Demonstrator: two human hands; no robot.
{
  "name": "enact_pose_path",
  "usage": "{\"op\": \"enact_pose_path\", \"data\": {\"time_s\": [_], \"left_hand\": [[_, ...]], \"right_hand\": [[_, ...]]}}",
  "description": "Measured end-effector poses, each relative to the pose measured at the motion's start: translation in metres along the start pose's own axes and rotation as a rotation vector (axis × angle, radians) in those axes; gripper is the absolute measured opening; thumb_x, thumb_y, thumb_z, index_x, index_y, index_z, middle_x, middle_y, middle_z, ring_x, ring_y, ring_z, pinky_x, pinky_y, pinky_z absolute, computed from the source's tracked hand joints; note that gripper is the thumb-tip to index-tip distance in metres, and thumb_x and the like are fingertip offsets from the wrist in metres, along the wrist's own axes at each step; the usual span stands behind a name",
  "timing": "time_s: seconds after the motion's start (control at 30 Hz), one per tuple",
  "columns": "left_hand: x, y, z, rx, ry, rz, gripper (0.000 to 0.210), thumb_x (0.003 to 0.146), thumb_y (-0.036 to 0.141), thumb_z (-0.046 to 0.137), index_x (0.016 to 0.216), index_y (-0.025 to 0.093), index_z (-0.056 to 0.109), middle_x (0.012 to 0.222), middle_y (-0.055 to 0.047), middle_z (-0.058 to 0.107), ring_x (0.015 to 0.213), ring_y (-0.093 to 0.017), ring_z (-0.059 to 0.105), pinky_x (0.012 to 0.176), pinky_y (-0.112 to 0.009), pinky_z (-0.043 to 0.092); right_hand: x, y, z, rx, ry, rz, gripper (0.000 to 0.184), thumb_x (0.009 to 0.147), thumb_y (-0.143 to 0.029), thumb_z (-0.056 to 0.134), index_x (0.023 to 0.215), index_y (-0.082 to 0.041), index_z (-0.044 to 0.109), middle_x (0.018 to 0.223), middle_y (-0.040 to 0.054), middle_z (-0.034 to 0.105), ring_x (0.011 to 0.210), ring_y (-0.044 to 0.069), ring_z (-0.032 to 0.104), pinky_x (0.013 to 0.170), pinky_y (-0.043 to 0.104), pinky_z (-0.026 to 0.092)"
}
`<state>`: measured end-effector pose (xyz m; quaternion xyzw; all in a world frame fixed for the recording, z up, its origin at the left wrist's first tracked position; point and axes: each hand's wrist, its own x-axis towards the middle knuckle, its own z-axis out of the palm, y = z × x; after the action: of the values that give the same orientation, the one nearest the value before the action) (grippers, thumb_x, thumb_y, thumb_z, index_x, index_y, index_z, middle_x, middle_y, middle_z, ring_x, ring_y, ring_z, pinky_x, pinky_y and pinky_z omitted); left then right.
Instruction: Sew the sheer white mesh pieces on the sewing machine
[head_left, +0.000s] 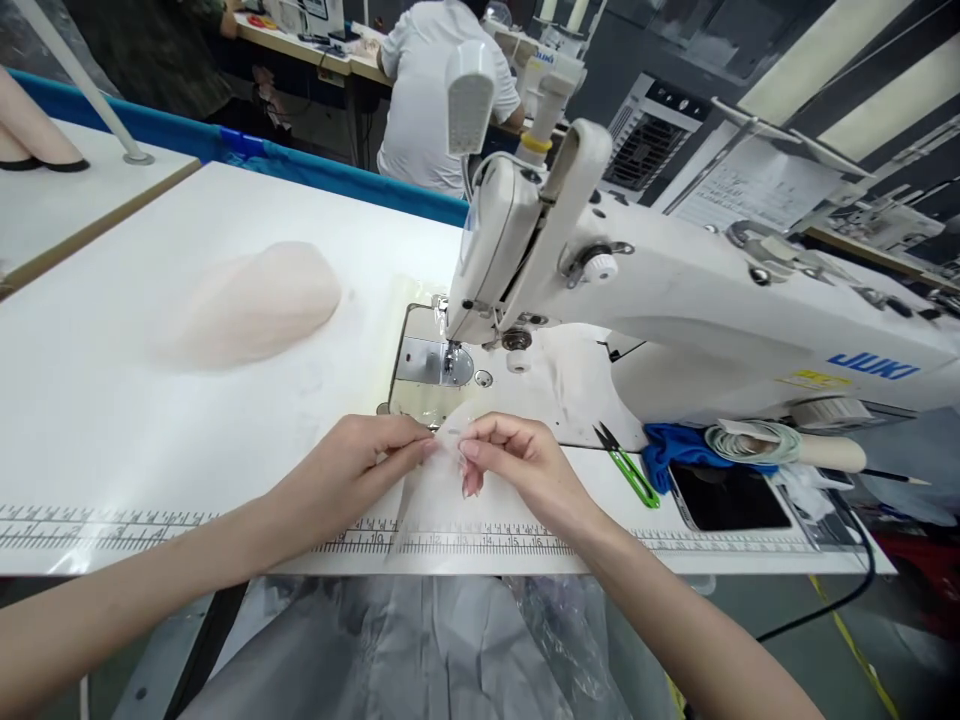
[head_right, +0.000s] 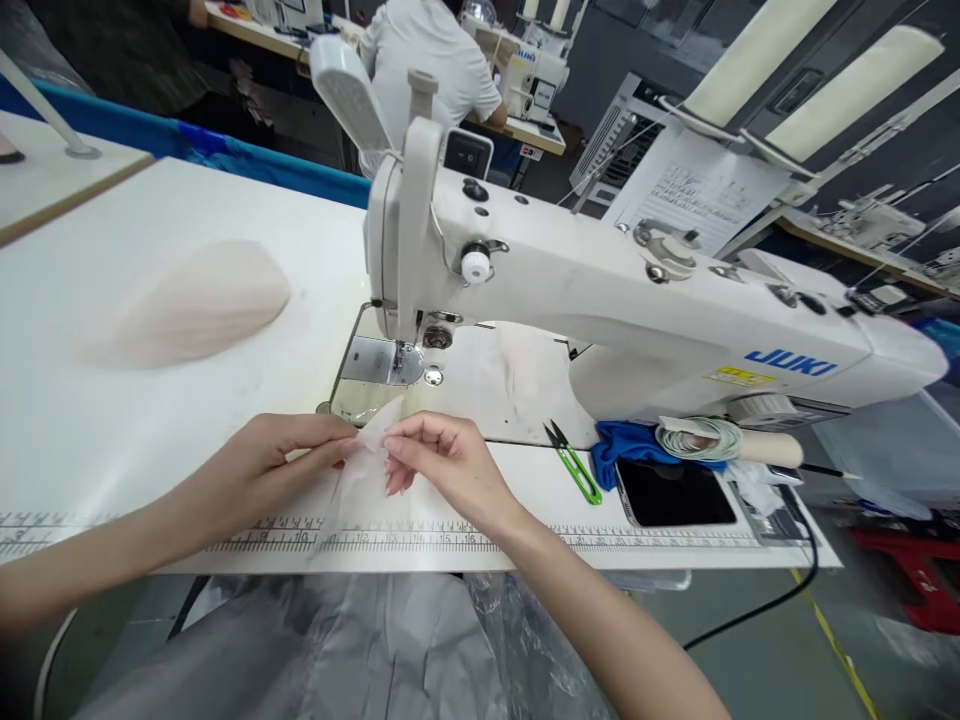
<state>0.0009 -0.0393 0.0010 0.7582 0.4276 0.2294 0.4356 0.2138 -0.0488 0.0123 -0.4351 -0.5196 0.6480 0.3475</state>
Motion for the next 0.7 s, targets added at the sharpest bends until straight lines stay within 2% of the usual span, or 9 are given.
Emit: {"op": "enact_pose_path", "data": {"time_s": [0.1, 0.2, 0.3, 0.37, 0.43, 0.53, 0.7], "left_hand": [[-0.001, 0.003, -0.001, -0.02, 0.008, -0.041, 0.04, 0.098, 0.044, 0.039, 0.081, 0.018, 0.066, 0.069, 0.001, 0.059, 0.063, -0.013, 0.052, 0.059, -0.025, 0.036], [-0.002, 0.01, -0.002, -0.105, -0.043, -0.069, 0.045, 0.097, 0.049, 0.036, 0.081, 0.019, 0.064, 0.065, 0.002, 0.053, 0.058, -0.012, 0.046, 0.055, -0.025, 0.033], [-0.004, 0.017, -0.001, -0.161, -0.146, -0.076, 0.033, 0.091, 0.051, 0.05, 0.095, 0.022, 0.063, 0.071, 0.003, 0.054, 0.06, -0.012, 0.044, 0.056, -0.025, 0.033], [-0.005, 0.019, 0.0, -0.163, -0.171, -0.094, 0.03, 0.088, 0.048, 0.055, 0.102, 0.022, 0.06, 0.075, 0.003, 0.054, 0.063, -0.013, 0.044, 0.057, -0.025, 0.034], [-0.006, 0.02, 0.002, -0.166, -0.177, -0.136, 0.026, 0.091, 0.044, 0.049, 0.099, 0.02, 0.057, 0.072, 0.003, 0.049, 0.061, -0.012, 0.041, 0.055, -0.025, 0.034], [-0.007, 0.019, 0.004, -0.165, -0.172, -0.181, 0.028, 0.095, 0.039, 0.035, 0.091, 0.019, 0.054, 0.068, 0.003, 0.044, 0.057, -0.012, 0.038, 0.052, -0.025, 0.035], [-0.006, 0.013, 0.008, -0.11, -0.137, -0.117, 0.032, 0.098, 0.038, 0.026, 0.094, 0.019, 0.052, 0.074, 0.0, 0.055, 0.063, -0.015, 0.05, 0.056, -0.026, 0.041]], "right_hand": [[0.003, 0.0, 0.004, 0.003, 0.002, -0.027, 0.019, 0.085, -0.034, 0.068, 0.075, -0.018, 0.067, 0.064, -0.0018, 0.064, 0.057, 0.01, 0.061, 0.062, 0.024, 0.052], [0.006, 0.002, 0.008, -0.008, 0.014, -0.078, 0.021, 0.091, -0.036, 0.059, 0.084, -0.019, 0.069, 0.074, -0.0004, 0.065, 0.056, 0.01, 0.06, 0.061, 0.026, 0.052], [0.006, 0.005, 0.013, -0.106, 0.077, -0.106, 0.017, 0.087, -0.033, 0.063, 0.098, -0.022, 0.067, 0.083, -0.0011, 0.062, 0.056, 0.009, 0.058, 0.06, 0.027, 0.052], [0.006, 0.008, 0.017, -0.242, 0.145, -0.142, 0.023, 0.08, -0.027, 0.07, 0.102, -0.023, 0.064, 0.084, -0.0022, 0.058, 0.06, 0.009, 0.057, 0.061, 0.026, 0.051], [0.006, 0.01, 0.019, -0.37, 0.182, -0.184, 0.031, 0.076, -0.022, 0.071, 0.105, -0.024, 0.061, 0.086, -0.0022, 0.056, 0.064, 0.01, 0.057, 0.063, 0.027, 0.051], [0.005, 0.012, 0.019, -0.45, 0.165, -0.211, 0.036, 0.076, -0.02, 0.069, 0.111, -0.024, 0.057, 0.09, -0.0003, 0.059, 0.069, 0.012, 0.06, 0.068, 0.029, 0.052], [0.003, 0.012, 0.024, -0.502, 0.168, -0.274, 0.037, 0.078, -0.016, 0.066, 0.114, -0.024, 0.058, 0.092, 0.0009, 0.063, 0.074, 0.013, 0.06, 0.073, 0.03, 0.053]]}}
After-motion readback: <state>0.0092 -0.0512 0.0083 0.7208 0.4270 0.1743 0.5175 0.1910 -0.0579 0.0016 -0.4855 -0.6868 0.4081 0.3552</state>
